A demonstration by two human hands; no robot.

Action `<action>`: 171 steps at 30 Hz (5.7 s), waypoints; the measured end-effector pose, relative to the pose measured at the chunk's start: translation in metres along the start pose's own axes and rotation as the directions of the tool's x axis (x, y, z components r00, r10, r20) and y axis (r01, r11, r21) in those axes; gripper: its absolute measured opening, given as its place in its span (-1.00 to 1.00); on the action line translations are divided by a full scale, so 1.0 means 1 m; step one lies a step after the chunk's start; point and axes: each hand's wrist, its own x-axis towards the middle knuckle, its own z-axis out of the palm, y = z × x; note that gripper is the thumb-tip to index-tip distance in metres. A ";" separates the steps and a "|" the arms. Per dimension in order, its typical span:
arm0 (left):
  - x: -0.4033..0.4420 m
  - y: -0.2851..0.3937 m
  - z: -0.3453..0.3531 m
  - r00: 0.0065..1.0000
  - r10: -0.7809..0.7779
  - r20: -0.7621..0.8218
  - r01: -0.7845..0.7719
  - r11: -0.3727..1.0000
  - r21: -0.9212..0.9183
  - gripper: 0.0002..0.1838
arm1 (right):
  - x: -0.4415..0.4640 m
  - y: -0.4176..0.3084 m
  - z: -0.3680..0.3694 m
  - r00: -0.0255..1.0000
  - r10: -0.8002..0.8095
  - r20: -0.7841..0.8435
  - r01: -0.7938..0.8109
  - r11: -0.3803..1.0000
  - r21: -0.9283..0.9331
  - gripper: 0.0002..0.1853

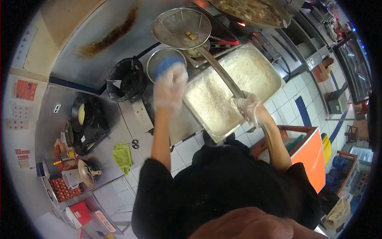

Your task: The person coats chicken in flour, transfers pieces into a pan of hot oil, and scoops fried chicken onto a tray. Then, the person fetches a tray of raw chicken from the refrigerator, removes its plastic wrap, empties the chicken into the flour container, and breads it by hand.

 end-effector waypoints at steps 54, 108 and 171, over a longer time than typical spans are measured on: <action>0.281 0.307 0.961 0.953 -0.164 0.256 0.204 0.969 -0.137 -0.77 | 0.303 -0.044 -1.376 0.553 -0.070 -0.830 0.382 0.907 0.178 -0.72; -0.116 0.325 1.080 -0.053 -0.721 -0.691 0.936 0.205 -0.286 -0.64 | 0.430 -0.016 -1.258 0.773 -0.401 -0.491 0.628 0.588 0.510 -0.78; -0.159 0.029 0.251 0.435 -0.431 -0.791 0.563 0.815 -0.135 -0.58 | 0.386 0.264 -0.419 0.821 -0.362 -0.442 0.313 0.932 -0.181 -0.63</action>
